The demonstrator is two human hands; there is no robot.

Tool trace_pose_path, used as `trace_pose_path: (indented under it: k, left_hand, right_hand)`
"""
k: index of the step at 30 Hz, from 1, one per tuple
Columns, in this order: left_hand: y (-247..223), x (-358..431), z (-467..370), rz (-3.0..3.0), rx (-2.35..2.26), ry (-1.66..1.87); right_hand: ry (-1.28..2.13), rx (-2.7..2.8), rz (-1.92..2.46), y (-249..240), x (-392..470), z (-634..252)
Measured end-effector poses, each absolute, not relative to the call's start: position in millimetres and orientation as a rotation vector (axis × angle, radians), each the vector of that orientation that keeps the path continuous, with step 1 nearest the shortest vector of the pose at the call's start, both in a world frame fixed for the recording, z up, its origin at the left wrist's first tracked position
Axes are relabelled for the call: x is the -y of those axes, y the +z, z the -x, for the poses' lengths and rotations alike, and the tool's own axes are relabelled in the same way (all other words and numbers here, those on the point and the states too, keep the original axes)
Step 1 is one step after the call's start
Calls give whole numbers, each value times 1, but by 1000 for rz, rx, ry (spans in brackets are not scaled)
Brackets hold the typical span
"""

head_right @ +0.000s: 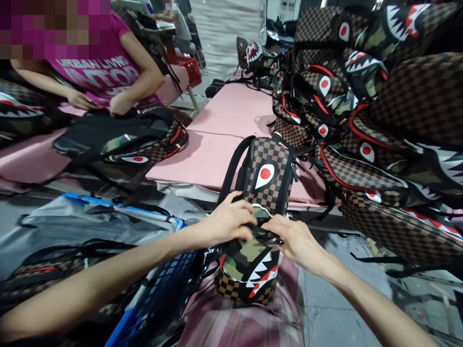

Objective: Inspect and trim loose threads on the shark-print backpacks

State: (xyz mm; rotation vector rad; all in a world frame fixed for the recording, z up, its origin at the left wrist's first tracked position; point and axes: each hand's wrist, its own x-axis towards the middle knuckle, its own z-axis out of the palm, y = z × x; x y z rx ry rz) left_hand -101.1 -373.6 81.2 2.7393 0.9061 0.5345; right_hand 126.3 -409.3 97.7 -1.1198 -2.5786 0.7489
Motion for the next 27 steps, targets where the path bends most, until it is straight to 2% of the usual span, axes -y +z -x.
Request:
trace_pose_path:
  k: [2,5,9,12,16,20,23,27]
  left_hand:
    - [79,395,107,-2691,-962,485]
    - [75,424,108,-2650,-1073,603]
    - [81,459,105,-2647,-1051,863]
    - [81,472,103,-2738,-964,1041]
    - [52,471,94,-2875,-825,1010]
    - [25,473,94,-2839,-787,820]
    - [28,479,104,-2774,-749,637]
    - [37,487,112,-2678,-702,546]
  right_hand:
    - [623,2611,1228,93,412,-129]
    - [333,2635,1293,85,425,-129]
    - [-19,2557,955,87,454,-128]
    - [-141,2503,738,87,466,-129]
    - [-244,2510,763,53,470,-135]
    - [-175,2551,997,18,483,-140]
    - [-22,2614,1120,18,494,-139]
    - [459,2705,1119,33,495,-139]
